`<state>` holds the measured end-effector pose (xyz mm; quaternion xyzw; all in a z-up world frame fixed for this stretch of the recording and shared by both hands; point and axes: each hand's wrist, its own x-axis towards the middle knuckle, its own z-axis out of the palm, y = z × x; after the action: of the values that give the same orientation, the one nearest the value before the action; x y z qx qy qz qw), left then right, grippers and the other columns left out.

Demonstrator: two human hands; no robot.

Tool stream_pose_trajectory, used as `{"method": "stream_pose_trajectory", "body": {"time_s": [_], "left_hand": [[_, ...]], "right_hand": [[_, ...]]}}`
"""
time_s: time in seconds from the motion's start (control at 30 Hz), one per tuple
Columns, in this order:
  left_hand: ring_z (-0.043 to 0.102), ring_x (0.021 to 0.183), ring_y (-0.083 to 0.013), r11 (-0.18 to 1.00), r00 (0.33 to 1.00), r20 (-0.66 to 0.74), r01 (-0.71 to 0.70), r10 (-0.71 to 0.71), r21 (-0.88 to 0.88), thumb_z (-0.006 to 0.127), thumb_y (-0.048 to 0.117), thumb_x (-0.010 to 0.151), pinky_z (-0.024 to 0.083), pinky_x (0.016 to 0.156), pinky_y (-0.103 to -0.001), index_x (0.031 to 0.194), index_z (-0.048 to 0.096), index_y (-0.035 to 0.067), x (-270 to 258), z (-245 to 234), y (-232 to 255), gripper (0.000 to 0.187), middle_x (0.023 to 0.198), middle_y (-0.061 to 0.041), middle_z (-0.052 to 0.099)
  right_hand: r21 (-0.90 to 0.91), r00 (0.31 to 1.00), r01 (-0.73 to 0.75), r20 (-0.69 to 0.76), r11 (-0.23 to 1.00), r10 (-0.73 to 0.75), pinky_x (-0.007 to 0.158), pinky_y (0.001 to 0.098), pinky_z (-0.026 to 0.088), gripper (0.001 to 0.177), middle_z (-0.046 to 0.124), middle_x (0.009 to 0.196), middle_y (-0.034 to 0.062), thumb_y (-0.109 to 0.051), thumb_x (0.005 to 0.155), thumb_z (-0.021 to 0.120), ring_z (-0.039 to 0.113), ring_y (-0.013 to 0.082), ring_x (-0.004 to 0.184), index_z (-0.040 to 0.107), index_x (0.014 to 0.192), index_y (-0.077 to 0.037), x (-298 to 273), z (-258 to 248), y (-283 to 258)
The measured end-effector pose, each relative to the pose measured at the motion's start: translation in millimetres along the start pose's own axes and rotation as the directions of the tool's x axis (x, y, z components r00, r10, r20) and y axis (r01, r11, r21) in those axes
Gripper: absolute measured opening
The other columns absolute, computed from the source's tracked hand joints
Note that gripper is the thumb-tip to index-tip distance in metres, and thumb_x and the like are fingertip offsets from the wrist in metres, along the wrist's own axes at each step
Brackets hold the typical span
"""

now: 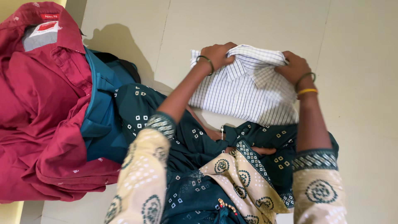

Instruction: The person buttons a collared shirt, spreads it flat on the floor, and folds the sleeves and sides to create a rectangular shape.

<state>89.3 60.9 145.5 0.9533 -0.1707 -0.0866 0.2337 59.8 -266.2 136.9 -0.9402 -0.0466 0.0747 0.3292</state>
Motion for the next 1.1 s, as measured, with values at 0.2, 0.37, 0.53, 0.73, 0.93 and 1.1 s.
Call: {"method": "stream_pose_trajectory", "body": {"time_s": [0.2, 0.37, 0.53, 0.73, 0.93, 1.1], "left_hand": [[0.04, 0.14, -0.0265, 0.952, 0.972, -0.16, 0.206, -0.172, 0.227, 0.063, 0.042, 0.091, 0.023, 0.116, -0.063, 0.143, 0.052, 0.023, 32.4, 57.4, -11.9, 0.056, 0.147, -0.008, 0.05], [0.015, 0.157, -0.0215, 0.953, 0.976, -0.194, 0.152, -0.102, 0.261, 0.059, 0.043, 0.098, 0.006, 0.126, -0.064, 0.158, 0.037, 0.015, 24.3, 95.8, -10.9, 0.07, 0.168, -0.008, 0.024], [0.011, 0.16, -0.0179, 0.965, 0.985, -0.13, 0.137, -0.11, 0.224, 0.046, 0.049, 0.105, 0.002, 0.128, -0.063, 0.164, 0.021, 0.011, 15.0, 146.9, -2.7, 0.074, 0.173, -0.004, 0.015], [0.006, 0.16, -0.0191, 0.939, 0.975, 0.026, 0.207, -0.222, 0.275, 0.034, 0.052, 0.108, 0.001, 0.118, -0.078, 0.165, 0.017, 0.029, 18.3, 152.3, 3.9, 0.064, 0.173, 0.005, 0.006], [0.006, 0.16, -0.0186, 0.942, 0.977, -0.02, 0.211, -0.214, 0.259, 0.04, 0.05, 0.107, 0.002, 0.114, -0.085, 0.165, 0.021, 0.035, 17.5, 146.6, 8.6, 0.062, 0.173, 0.007, 0.007], [0.009, 0.16, -0.023, 0.939, 0.983, -0.084, 0.18, -0.162, 0.293, 0.045, 0.049, 0.105, 0.004, 0.119, -0.079, 0.164, 0.026, 0.032, 12.2, 143.8, -13.8, 0.064, 0.173, 0.002, 0.011]], "right_hand": [[-0.189, 0.976, -0.106, -0.208, 0.976, 0.066, 0.116, 0.0511, 0.035, 0.059, 0.053, 0.152, 0.0163, -0.028, 0.092, 0.073, 0.047, 0.0364, 0.14, 0.057, 0.147, -0.013, 6.5, 66.3, 26.5], [-0.276, 0.942, -0.113, -0.336, 0.954, 0.015, 0.127, 0.0576, 0.011, 0.061, 0.03, 0.169, 0.0211, -0.028, 0.106, 0.059, 0.021, 0.0358, 0.159, 0.045, 0.158, 0.0, -1.1, 102.4, 23.4], [-0.259, 0.973, -0.11, -0.225, 0.96, 0.051, 0.128, 0.0547, 0.008, 0.07, 0.017, 0.171, 0.0258, -0.035, 0.111, 0.046, 0.012, 0.037, 0.16, 0.026, 0.161, 0.01, 10.3, 147.8, 2.3], [-0.268, 0.987, -0.141, -0.117, 0.953, 0.113, 0.129, 0.0538, 0.005, 0.074, 0.007, 0.173, 0.024, -0.04, 0.112, 0.041, 0.003, 0.0358, 0.161, 0.017, 0.163, 0.009, 19.8, 157.1, -13.5], [-0.258, 0.986, -0.165, -0.054, 0.952, 0.157, 0.129, 0.0539, 0.004, 0.072, 0.006, 0.174, 0.0206, -0.042, 0.112, 0.037, 0.001, 0.0341, 0.161, 0.018, 0.163, 0.005, 17.4, 154.9, -19.6], [-0.293, 0.979, -0.185, -0.134, 0.938, 0.151, 0.128, 0.0559, 0.005, 0.069, 0.009, 0.174, 0.0226, -0.038, 0.115, 0.037, 0.004, 0.0364, 0.161, 0.019, 0.166, 0.006, 3.1, 147.2, 20.4]]}}
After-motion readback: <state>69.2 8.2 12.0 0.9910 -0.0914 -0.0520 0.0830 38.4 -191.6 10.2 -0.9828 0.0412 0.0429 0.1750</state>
